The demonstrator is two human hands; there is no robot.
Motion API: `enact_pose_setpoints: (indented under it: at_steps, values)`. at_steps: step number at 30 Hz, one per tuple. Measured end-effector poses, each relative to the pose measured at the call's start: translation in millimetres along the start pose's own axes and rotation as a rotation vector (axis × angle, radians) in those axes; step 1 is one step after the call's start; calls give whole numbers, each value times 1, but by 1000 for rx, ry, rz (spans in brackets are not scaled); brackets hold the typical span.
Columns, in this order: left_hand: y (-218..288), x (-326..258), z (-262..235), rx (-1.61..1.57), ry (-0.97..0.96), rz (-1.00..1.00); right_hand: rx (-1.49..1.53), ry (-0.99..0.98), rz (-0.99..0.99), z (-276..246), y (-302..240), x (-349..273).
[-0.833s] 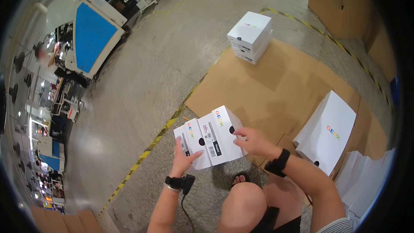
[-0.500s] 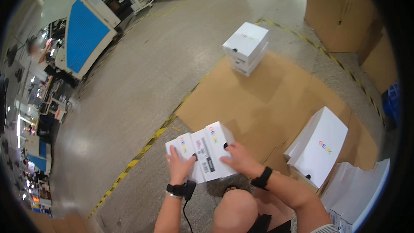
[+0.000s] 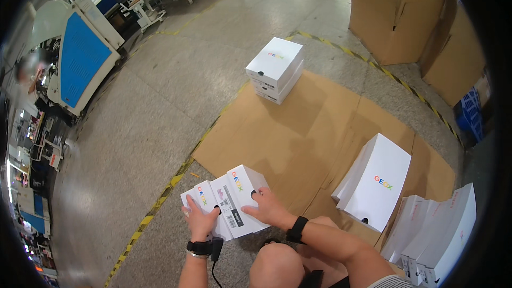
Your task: Organize and stack shoeboxes on a cardboard surface on the floor.
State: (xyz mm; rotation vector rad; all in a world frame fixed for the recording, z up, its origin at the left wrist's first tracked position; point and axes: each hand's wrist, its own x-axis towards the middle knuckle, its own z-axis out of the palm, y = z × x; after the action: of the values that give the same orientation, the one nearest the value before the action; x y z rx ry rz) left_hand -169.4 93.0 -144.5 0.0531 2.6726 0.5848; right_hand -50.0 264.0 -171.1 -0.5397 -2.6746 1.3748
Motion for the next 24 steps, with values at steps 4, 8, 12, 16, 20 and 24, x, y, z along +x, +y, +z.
enact_pose_setpoints:
  at_steps: [4, 8, 12, 16, 20, 24]
  values:
    - [4, 0, 15, -3, 5, 8, 42, 1, 8, -4, 13, -3]
    - [9, 1, 16, 33, -50, -26, 80, 10, 36, -7, 15, -5]
    - [11, -1, 9, 63, -63, -38, 123, 11, 49, -5, 22, -6]
    - [5, -1, 14, 77, -75, -31, 433, 103, 164, -35, 57, 1]
    - [4, 15, 25, 115, -75, -33, 624, 232, 300, -143, 52, 13]
    - [14, 9, 6, 81, -49, -48, 14, 467, -72, -206, 48, 34]
